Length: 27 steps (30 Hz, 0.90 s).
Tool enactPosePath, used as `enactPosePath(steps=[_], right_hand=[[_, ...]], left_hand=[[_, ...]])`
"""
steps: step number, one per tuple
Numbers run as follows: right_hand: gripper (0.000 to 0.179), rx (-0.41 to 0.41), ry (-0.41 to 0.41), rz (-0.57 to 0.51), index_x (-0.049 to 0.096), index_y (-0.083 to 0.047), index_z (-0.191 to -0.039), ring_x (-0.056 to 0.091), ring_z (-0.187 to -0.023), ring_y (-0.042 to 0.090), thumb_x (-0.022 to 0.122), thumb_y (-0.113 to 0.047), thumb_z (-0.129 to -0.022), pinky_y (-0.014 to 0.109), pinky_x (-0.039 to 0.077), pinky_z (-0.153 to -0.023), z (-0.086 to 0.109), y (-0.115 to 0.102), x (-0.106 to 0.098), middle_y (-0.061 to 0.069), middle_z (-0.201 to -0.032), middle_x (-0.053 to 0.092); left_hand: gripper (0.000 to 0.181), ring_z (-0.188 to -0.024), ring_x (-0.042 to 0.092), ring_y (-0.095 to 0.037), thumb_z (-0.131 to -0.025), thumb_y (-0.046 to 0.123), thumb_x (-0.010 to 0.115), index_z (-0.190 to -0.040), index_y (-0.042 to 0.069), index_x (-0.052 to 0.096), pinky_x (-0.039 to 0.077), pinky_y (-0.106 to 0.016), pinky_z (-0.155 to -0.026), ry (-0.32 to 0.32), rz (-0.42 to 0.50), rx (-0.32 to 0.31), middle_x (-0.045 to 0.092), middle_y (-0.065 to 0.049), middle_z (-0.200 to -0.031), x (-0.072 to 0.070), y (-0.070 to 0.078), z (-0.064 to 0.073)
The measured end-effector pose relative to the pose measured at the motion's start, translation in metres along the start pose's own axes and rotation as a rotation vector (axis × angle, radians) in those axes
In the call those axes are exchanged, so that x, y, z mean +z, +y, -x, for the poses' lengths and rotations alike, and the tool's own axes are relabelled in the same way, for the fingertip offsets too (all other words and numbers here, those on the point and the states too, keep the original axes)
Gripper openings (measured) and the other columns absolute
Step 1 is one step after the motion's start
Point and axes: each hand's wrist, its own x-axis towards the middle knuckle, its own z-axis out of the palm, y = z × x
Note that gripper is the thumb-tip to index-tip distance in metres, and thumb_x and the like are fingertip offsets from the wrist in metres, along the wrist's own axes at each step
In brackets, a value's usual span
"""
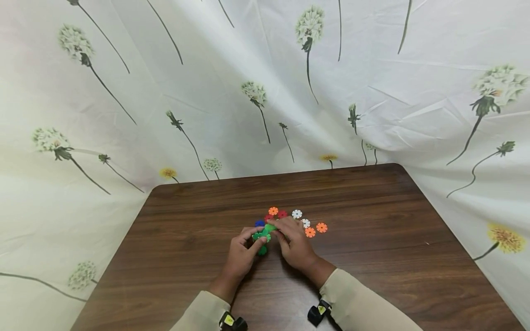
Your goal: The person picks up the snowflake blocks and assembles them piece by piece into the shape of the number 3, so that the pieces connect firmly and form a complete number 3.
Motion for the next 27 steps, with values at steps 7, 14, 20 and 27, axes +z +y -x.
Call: enactPosePath(steps=[7, 14, 20, 27], right_hand=[[0.053, -0.031, -0.005, -0.020, 0.076, -0.004, -0.132, 0.071, -0.105, 0.025, 0.077, 0.022, -0.085, 0.039, 0.053, -0.094, -0.0027, -0.0004, 0.0011, 0.010, -0.114, 0.079], [0.046, 0.002, -0.024, -0.041, 0.077, -0.003, -0.131, 0.072, -0.103, 0.024, 0.074, 0.019, -0.091, 0.038, 0.059, -0.092, -0.0035, -0.0047, 0.0006, 0.009, -0.112, 0.080], [0.042, 0.040, -0.043, -0.078, 0.077, -0.005, -0.132, 0.073, -0.103, 0.023, 0.072, 0.015, -0.095, 0.035, 0.060, -0.091, -0.0020, -0.0060, 0.0001, 0.007, -0.111, 0.080], [0.049, 0.047, -0.020, -0.061, 0.072, -0.001, -0.139, 0.069, -0.100, 0.023, 0.071, 0.018, -0.095, 0.030, 0.057, -0.085, 0.0019, -0.0005, 0.0028, 0.011, -0.115, 0.077]], left_hand=[[0.025, -0.111, 0.064, -0.020, -0.099, 0.009, 0.080, -0.124, 0.001, 0.081, 0.053, -0.021, -0.098, -0.003, -0.021, 0.055, 0.081, -0.015, -0.118, -0.0007, -0.0015, -0.0008], [0.027, -0.114, 0.066, -0.023, -0.099, 0.005, 0.079, -0.127, 0.001, 0.079, 0.053, -0.021, -0.102, -0.027, -0.041, 0.053, 0.080, -0.014, -0.122, -0.0021, -0.0014, 0.0009], [0.029, -0.114, 0.065, -0.013, -0.099, 0.004, 0.079, -0.127, 0.000, 0.079, 0.053, -0.020, -0.103, -0.030, -0.044, 0.076, 0.080, -0.015, -0.123, -0.0019, -0.0020, 0.0020], [0.029, -0.112, 0.065, -0.008, -0.100, 0.006, 0.080, -0.129, 0.003, 0.077, 0.055, -0.020, -0.098, -0.025, 0.004, 0.057, 0.076, -0.019, -0.124, 0.0003, -0.0017, 0.0012]])
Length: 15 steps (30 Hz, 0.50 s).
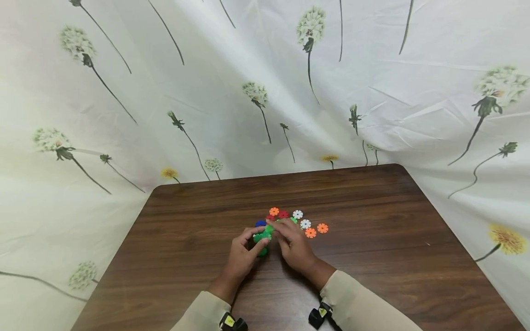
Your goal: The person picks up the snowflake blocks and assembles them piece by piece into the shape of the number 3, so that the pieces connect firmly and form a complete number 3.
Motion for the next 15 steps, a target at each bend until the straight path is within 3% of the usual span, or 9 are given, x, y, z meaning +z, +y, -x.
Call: enactPosePath(steps=[7, 11, 15], right_hand=[[0.052, 0.087, 0.084, -0.095, 0.063, 0.005, -0.140, 0.070, -0.097, 0.023, 0.072, 0.021, -0.091, 0.028, 0.062, -0.069, 0.0018, -0.0002, 0.0020, 0.016, -0.107, 0.074], [0.042, 0.118, 0.100, -0.120, 0.065, 0.004, -0.131, 0.069, -0.093, 0.022, 0.072, 0.019, -0.093, 0.028, 0.061, -0.064, 0.0014, -0.0029, 0.0020, 0.017, -0.106, 0.074], [0.034, 0.111, 0.090, -0.119, 0.067, 0.004, -0.125, 0.069, -0.091, 0.025, 0.072, 0.016, -0.094, 0.030, 0.061, -0.063, 0.0017, -0.0041, 0.0013, 0.019, -0.110, 0.075]], left_hand=[[0.034, -0.106, 0.067, -0.008, -0.099, 0.008, 0.080, -0.133, 0.007, 0.074, 0.056, -0.020, -0.090, -0.018, 0.015, -0.054, 0.076, -0.016, -0.128, 0.0016, 0.0018, 0.0010], [0.039, -0.097, 0.065, -0.008, -0.099, 0.008, 0.080, -0.137, 0.005, 0.071, 0.054, -0.021, -0.080, -0.025, 0.011, -0.039, 0.076, -0.016, -0.120, 0.0022, 0.0011, 0.0007], [0.045, -0.100, 0.065, -0.009, -0.099, 0.006, 0.079, -0.142, 0.002, 0.067, 0.052, -0.022, -0.079, -0.024, 0.002, -0.008, 0.076, -0.015, -0.117, 0.0026, 0.0011, 0.0003]])
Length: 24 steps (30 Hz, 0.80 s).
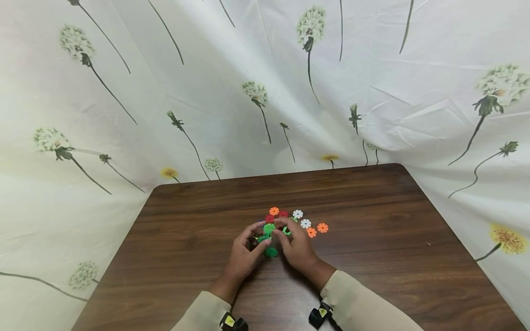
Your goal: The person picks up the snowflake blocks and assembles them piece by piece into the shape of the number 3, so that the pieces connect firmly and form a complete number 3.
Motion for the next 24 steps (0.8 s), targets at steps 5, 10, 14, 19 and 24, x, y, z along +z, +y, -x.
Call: enactPosePath(steps=[5, 10, 14, 19, 24], right_hand=[[0.038, -0.055, 0.006, 0.045, 0.069, 0.001, -0.124, 0.071, -0.092, 0.026, 0.075, 0.018, -0.091, 0.034, 0.061, -0.071, -0.0002, 0.0017, -0.0001, 0.016, -0.111, 0.076], [0.039, -0.114, 0.002, 0.087, 0.069, 0.004, -0.120, 0.074, -0.094, 0.027, 0.078, 0.021, -0.086, 0.038, 0.062, -0.081, -0.0004, 0.0020, 0.0014, 0.017, -0.109, 0.077], [0.040, -0.132, -0.028, 0.054, 0.068, 0.004, -0.121, 0.075, -0.098, 0.029, 0.078, 0.021, -0.086, 0.029, 0.062, -0.090, -0.0008, -0.0007, 0.0023, 0.019, -0.109, 0.076], [0.044, -0.157, -0.009, 0.078, 0.068, 0.005, -0.126, 0.074, -0.095, 0.027, 0.077, 0.021, -0.086, 0.039, 0.062, -0.085, -0.0019, -0.0001, 0.0029, 0.013, -0.106, 0.075], [0.040, -0.082, 0.000, 0.118, 0.068, 0.005, -0.129, 0.071, -0.096, 0.026, 0.076, 0.016, -0.092, 0.045, 0.061, -0.077, 0.0001, 0.0048, 0.0028, 0.012, -0.106, 0.074]], left_hand=[[0.036, -0.108, 0.068, -0.012, -0.104, 0.007, 0.073, -0.140, 0.001, 0.068, 0.056, -0.025, -0.091, 0.006, 0.032, 0.046, 0.075, -0.018, -0.119, 0.0004, 0.0011, 0.0005], [0.022, -0.104, 0.069, -0.009, -0.107, 0.006, 0.069, -0.129, 0.002, 0.072, 0.057, -0.024, -0.090, 0.038, 0.073, 0.048, 0.076, -0.021, -0.116, 0.0009, 0.0029, 0.0011], [0.013, -0.103, 0.067, -0.002, -0.106, 0.000, 0.067, -0.117, -0.002, 0.073, 0.057, -0.023, -0.090, 0.079, 0.086, 0.074, 0.075, -0.023, -0.112, 0.0018, 0.0024, 0.0009], [0.007, -0.098, 0.066, -0.005, -0.107, 0.002, 0.067, -0.109, -0.002, 0.072, 0.055, -0.020, -0.085, 0.165, 0.085, 0.091, 0.074, -0.019, -0.106, 0.0020, 0.0004, -0.0004], [0.007, -0.098, 0.064, -0.005, -0.109, 0.006, 0.066, -0.110, 0.002, 0.072, 0.052, -0.022, -0.084, 0.223, 0.047, 0.071, 0.074, -0.016, -0.107, 0.0005, 0.0001, -0.0009]])
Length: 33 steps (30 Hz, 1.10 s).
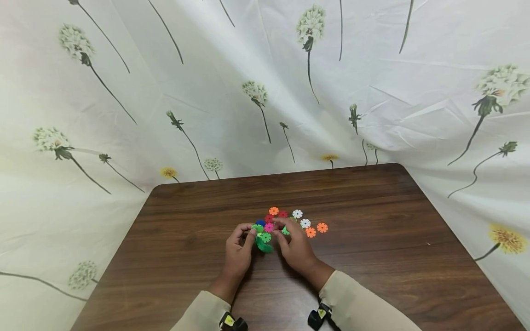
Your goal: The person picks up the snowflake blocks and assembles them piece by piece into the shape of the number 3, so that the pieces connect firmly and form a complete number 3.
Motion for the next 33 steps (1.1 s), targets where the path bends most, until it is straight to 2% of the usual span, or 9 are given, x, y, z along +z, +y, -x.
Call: enactPosePath(steps=[5, 8, 11, 14, 19, 27, 33], right_hand=[[0.037, 0.102, -0.010, 0.057, 0.070, 0.003, -0.127, 0.070, -0.098, 0.027, 0.080, 0.009, -0.092, 0.045, 0.061, -0.076, 0.002, 0.004, 0.001, 0.015, -0.108, 0.073], [0.033, 0.133, -0.006, 0.120, 0.073, 0.004, -0.120, 0.070, -0.101, 0.029, 0.084, 0.007, -0.089, 0.048, 0.060, -0.084, 0.002, 0.007, 0.002, 0.015, -0.109, 0.074], [0.028, 0.187, 0.004, 0.190, 0.076, 0.002, -0.111, 0.068, -0.106, 0.033, 0.088, 0.006, -0.086, 0.057, 0.049, -0.094, 0.003, 0.010, 0.003, 0.015, -0.110, 0.076], [0.026, 0.279, 0.003, 0.257, 0.077, -0.002, -0.107, 0.063, -0.113, 0.037, 0.090, 0.001, -0.084, 0.063, 0.036, -0.095, 0.004, 0.013, 0.003, 0.015, -0.113, 0.076], [0.024, 0.400, -0.024, 0.319, 0.079, -0.005, -0.106, 0.056, -0.120, 0.039, 0.091, -0.005, -0.085, 0.069, 0.027, -0.098, 0.003, 0.016, 0.001, 0.015, -0.114, 0.075], [0.028, 0.486, -0.067, 0.353, 0.078, -0.008, -0.107, 0.054, -0.121, 0.037, 0.094, -0.013, -0.085, 0.069, 0.024, -0.100, 0.002, 0.022, -0.005, 0.012, -0.112, 0.077], [0.028, 0.505, -0.105, 0.367, 0.078, -0.009, -0.107, 0.056, -0.123, 0.036, 0.094, -0.016, -0.086, 0.068, 0.024, -0.100, 0.002, 0.023, -0.006, 0.009, -0.111, 0.079]], left_hand=[[0.010, -0.104, 0.063, -0.005, -0.110, 0.010, 0.065, -0.112, 0.003, 0.072, 0.049, -0.025, -0.088, 0.042, -0.026, -0.025, 0.075, -0.015, -0.110, -0.001, 0.000, -0.001], [0.010, -0.106, 0.063, -0.007, -0.111, 0.011, 0.064, -0.113, 0.004, 0.071, 0.049, -0.026, -0.091, 0.057, -0.020, -0.028, 0.075, -0.014, -0.111, -0.001, 0.000, -0.001], [0.011, -0.105, 0.062, -0.008, -0.111, 0.011, 0.063, -0.114, 0.003, 0.070, 0.049, -0.026, -0.091, 0.067, -0.013, -0.020, 0.074, -0.015, -0.110, -0.001, -0.001, -0.001], [0.011, -0.104, 0.062, -0.008, -0.111, 0.009, 0.062, -0.114, 0.001, 0.069, 0.049, -0.026, -0.089, 0.071, -0.011, -0.008, 0.073, -0.017, -0.110, -0.001, -0.001, -0.002], [0.011, -0.104, 0.062, -0.008, -0.112, 0.009, 0.062, -0.115, 0.001, 0.069, 0.050, -0.025, -0.089, 0.069, -0.015, -0.010, 0.072, -0.017, -0.111, -0.001, -0.002, -0.002], [0.009, -0.107, 0.062, -0.008, -0.110, 0.011, 0.065, -0.114, 0.005, 0.070, 0.049, -0.026, -0.090, 0.052, -0.018, -0.044, 0.073, -0.013, -0.112, -0.001, 0.001, -0.001], [0.009, -0.101, 0.062, -0.008, -0.110, 0.013, 0.066, -0.113, 0.006, 0.072, 0.049, -0.026, -0.084, 0.039, -0.021, -0.060, 0.074, -0.012, -0.113, -0.001, 0.003, -0.001]])
